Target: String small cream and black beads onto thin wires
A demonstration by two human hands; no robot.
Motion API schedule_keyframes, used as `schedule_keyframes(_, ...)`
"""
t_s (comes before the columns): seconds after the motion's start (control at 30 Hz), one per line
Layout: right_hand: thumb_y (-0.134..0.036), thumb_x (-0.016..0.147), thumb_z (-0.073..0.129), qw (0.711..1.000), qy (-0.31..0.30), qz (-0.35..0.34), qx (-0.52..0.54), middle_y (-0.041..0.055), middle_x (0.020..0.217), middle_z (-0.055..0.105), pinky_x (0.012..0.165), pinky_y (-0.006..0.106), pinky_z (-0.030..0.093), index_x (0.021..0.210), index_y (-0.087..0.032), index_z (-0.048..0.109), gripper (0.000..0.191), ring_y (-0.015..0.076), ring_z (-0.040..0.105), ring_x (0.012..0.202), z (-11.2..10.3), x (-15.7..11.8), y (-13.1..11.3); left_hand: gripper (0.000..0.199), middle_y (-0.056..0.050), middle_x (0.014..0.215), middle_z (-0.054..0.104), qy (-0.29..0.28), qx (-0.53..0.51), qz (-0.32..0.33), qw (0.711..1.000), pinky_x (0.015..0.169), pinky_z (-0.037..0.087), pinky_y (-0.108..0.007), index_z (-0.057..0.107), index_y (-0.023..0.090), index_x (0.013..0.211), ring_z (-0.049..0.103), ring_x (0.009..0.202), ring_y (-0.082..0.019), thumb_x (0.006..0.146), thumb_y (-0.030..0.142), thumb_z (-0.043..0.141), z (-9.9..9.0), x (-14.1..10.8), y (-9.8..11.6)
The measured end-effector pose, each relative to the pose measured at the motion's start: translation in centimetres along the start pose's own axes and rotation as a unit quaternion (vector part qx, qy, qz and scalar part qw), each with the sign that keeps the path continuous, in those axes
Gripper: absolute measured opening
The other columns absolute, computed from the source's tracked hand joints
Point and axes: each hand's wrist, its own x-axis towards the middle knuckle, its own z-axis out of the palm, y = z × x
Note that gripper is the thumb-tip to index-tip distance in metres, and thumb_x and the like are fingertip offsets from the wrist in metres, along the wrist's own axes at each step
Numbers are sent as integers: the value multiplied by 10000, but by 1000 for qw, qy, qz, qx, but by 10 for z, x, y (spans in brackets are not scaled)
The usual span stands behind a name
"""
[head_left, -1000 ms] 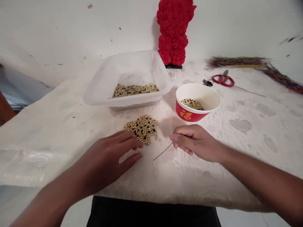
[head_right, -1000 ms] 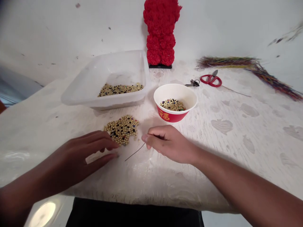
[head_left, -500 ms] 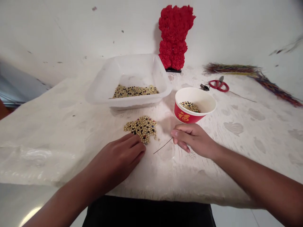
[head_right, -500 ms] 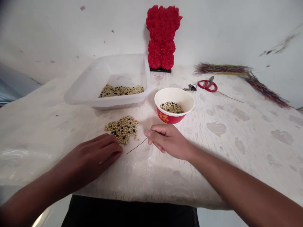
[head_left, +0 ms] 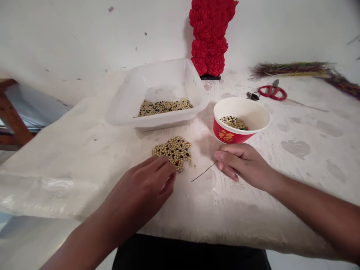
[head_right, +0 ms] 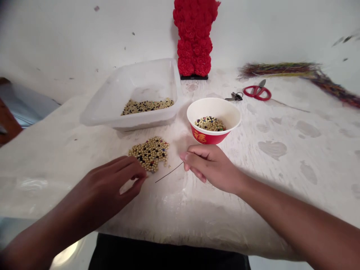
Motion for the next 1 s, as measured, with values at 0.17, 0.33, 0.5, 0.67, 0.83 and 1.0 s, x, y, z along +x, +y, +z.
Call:
schedule_keyframes(0.17, -397, 1005, 540, 1000, 2, -6, 21, -74, 505, 478, 469, 209, 337, 766, -173, 619, 336, 47, 424, 439, -1, 0, 1, 108, 2, 848, 585, 68, -29, -26, 997, 693, 433, -279, 582, 185, 852, 541, 773, -130, 929, 127, 533, -14, 24, -5)
schedule_keyframes(0.33, -432, 1001, 534, 999, 8, -5, 31, -71, 515, 485, 468, 228, 329, 822, -177, 622, 325, 58, 421, 437, -1, 0, -1, 57, 1, 920, 604, 75, -23, -36, 996, 727, 444, -259, 576, 197, 971, 560, 833, -126, 929, 161, 560, -9, 27, -12)
schedule_keyframes(0.5, -437, 994, 545, 1000, 2, -1, 11, -68, 507, 492, 518, 241, 381, 790, -172, 615, 342, 61, 427, 445, -1, 1, -3, 26, -1, 921, 615, 35, 0, -18, 999, 679, 440, -284, 581, 224, 940, 589, 832, -152, 948, 211, 560, -2, 4, -10)
schedule_keyframes(0.67, -417, 994, 549, 999, 6, -7, 42, -70, 507, 494, 466, 241, 322, 808, -172, 621, 316, 59, 419, 424, -1, 2, -1, 50, -5, 911, 632, 19, 19, -5, 1000, 662, 451, -303, 593, 226, 925, 605, 806, -164, 954, 215, 554, -1, -7, -10)
schedule_keyframes(0.83, -431, 991, 546, 1000, -3, 7, -5, -67, 512, 494, 509, 253, 375, 799, -172, 627, 332, 65, 427, 436, 0, 2, -5, 108, -22, 914, 625, -24, -5, 4, 1000, 722, 480, -338, 600, 214, 914, 596, 869, -190, 975, 207, 511, 4, -9, -13)
schedule_keyframes(1.0, -415, 996, 533, 999, -21, 4, -35, -64, 525, 480, 529, 263, 404, 774, -190, 610, 325, 76, 442, 462, 0, 2, -6, 98, -24, 1009, 619, -12, -44, 1, 999, 814, 480, -334, 586, 227, 1005, 569, 975, -184, 976, 171, 510, 6, -17, -15)
